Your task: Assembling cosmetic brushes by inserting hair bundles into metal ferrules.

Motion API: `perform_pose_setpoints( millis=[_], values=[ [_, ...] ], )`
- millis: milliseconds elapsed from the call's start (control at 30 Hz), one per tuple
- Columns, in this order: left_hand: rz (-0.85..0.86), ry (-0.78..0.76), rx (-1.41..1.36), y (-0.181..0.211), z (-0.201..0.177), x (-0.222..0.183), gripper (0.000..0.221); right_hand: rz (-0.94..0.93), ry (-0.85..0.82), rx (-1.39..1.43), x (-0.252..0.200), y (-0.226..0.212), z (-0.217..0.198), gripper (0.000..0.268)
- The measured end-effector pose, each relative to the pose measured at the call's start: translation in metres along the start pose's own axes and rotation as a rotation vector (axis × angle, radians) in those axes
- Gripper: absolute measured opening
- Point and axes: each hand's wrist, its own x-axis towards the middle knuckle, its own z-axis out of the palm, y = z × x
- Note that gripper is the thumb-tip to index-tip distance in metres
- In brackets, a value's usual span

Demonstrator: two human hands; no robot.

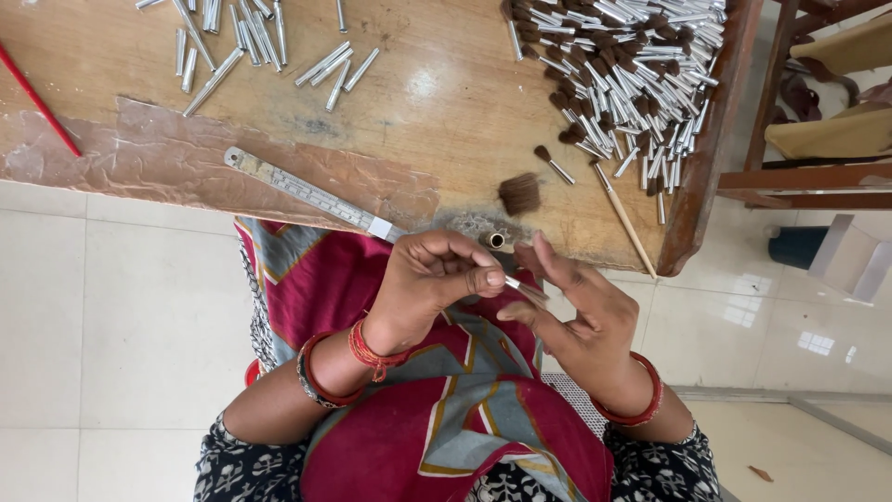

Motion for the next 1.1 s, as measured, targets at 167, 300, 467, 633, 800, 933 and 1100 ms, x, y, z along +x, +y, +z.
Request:
perform_pose_setpoints(
  millis=[167,300,467,633,800,933,1100],
  values=[
    [-0.006,0.008,0.007,0.008,0.000,0.003,0.016,0.238,0.012,0.174,-0.031,0.027,-0.003,0.048],
    [0.026,-0.027,0.022,0.006,0.000,0.001,0.020,0.011,0.006,0.162,-0.033,0.031,0.000,0.037],
    [-0.042,-0.046,-0.003,0.004,0.000,-0.001,0.015,-0.062,0.023,0.042,-0.026,0.021,0.002,0.037],
    [-0.059,-0.043,-0.010,0.004,-0.002,0.000,0.014,-0.083,0.037,0.018,-0.027,0.023,0.001,0.035],
    [-0.091,-0.037,-0.066,0.007,0.002,-0.001,0.013,-0.133,0.084,-0.092,-0.028,0.022,0.004,0.040],
    [-0.090,-0.041,-0.120,0.010,-0.001,-0.001,0.014,-0.210,0.179,-0.085,-0.039,0.038,0.017,0.046],
    [-0.088,-0.017,-0.137,0.004,0.000,-0.002,0.012,-0.207,0.179,-0.188,-0.049,0.049,0.033,0.046]
  ],
)
